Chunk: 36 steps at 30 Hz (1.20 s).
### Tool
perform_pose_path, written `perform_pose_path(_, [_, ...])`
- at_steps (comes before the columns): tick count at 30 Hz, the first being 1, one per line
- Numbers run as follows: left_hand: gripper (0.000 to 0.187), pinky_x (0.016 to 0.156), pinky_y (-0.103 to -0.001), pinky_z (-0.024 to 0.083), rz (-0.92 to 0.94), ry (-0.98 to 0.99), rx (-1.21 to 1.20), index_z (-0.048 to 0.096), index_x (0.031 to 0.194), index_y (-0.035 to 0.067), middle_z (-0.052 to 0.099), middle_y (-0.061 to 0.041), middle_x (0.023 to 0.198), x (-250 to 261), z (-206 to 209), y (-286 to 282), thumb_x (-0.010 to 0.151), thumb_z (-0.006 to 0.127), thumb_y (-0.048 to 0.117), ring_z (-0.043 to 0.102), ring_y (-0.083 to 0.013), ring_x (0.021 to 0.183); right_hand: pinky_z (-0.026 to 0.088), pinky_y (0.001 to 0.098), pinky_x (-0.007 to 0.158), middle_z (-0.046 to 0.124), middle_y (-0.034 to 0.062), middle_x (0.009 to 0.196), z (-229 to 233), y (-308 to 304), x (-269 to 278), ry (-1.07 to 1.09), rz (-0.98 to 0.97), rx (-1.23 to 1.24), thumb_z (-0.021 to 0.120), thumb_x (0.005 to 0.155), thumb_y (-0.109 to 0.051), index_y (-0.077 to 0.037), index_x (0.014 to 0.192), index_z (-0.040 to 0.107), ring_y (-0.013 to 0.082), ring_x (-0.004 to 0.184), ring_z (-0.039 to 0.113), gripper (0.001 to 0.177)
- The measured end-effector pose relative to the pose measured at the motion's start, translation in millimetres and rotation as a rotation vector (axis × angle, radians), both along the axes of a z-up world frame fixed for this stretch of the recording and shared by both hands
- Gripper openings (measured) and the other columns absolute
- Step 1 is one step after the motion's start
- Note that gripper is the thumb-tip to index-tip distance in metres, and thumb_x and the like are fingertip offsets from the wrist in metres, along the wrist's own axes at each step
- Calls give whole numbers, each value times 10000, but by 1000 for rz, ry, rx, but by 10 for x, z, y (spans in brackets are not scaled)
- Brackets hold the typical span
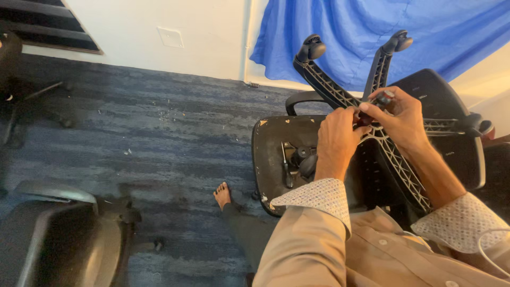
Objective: The person uses a screwdriver to tighten a central bolt on the base of an overturned office chair. The chair remains upside down on the carpet while the person works on the base.
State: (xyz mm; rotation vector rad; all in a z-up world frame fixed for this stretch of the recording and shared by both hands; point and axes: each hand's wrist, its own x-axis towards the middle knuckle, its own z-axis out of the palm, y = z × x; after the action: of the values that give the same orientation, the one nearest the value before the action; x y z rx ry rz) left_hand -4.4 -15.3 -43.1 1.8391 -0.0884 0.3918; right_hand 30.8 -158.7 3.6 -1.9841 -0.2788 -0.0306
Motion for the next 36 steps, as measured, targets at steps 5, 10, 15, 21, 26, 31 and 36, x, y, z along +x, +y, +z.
perform_pose_path(5, [255,763,-517,554,30,8,50,695,1018,35,743,-161,938,-6,-6,-16,855,793,205,719,-406,910,596,307,903,689,135,1206,93,50,3,193,9,188,564,1064,-143,3,1354,558,177,1082,681,324])
perform_pose_path(10, [308,762,-521,560,5,6,74,683,1122,35,742,-186,933,-39,16,-35,859,783,160,716,-421,897,599,290,965,675,107,1270,223,-73,-82,172,154,275,600,981,-55,-39,1444,506,160,1172,676,472])
perform_pose_path(15, [340,739,-511,560,-40,67,42,699,1007,41,750,-173,942,27,-55,-56,766,847,230,720,-404,890,580,329,932,666,182,1172,-21,-27,-13,-81,25,-15,734,989,28,67,1339,575,195,1088,648,386])
perform_pose_path(21, [403,771,-540,544,119,-104,135,644,1191,42,715,-210,961,-39,-206,-204,861,817,197,695,-437,908,596,291,965,690,99,1251,113,24,-38,155,98,284,594,1043,-85,17,1387,558,156,1146,685,360])
perform_pose_path(26, [459,787,-518,570,-56,90,88,602,1259,32,741,-212,969,43,-134,-170,865,791,174,725,-426,936,588,304,946,697,96,1215,238,-28,-84,122,153,189,625,965,-43,-6,1366,535,161,1109,693,413])
perform_pose_path(31, [350,761,-504,574,-50,54,82,696,1058,65,754,-155,995,77,-185,-176,787,834,238,734,-404,929,559,334,867,685,168,1102,3,63,-52,-32,-70,-84,730,1011,-24,97,1243,607,189,982,651,290])
perform_pose_path(36, [407,790,-545,532,111,-162,136,622,1240,59,718,-208,965,7,-374,-290,892,792,184,689,-440,911,565,290,941,675,102,1175,131,55,-119,61,135,221,589,1097,-48,53,1340,584,149,1064,662,263])
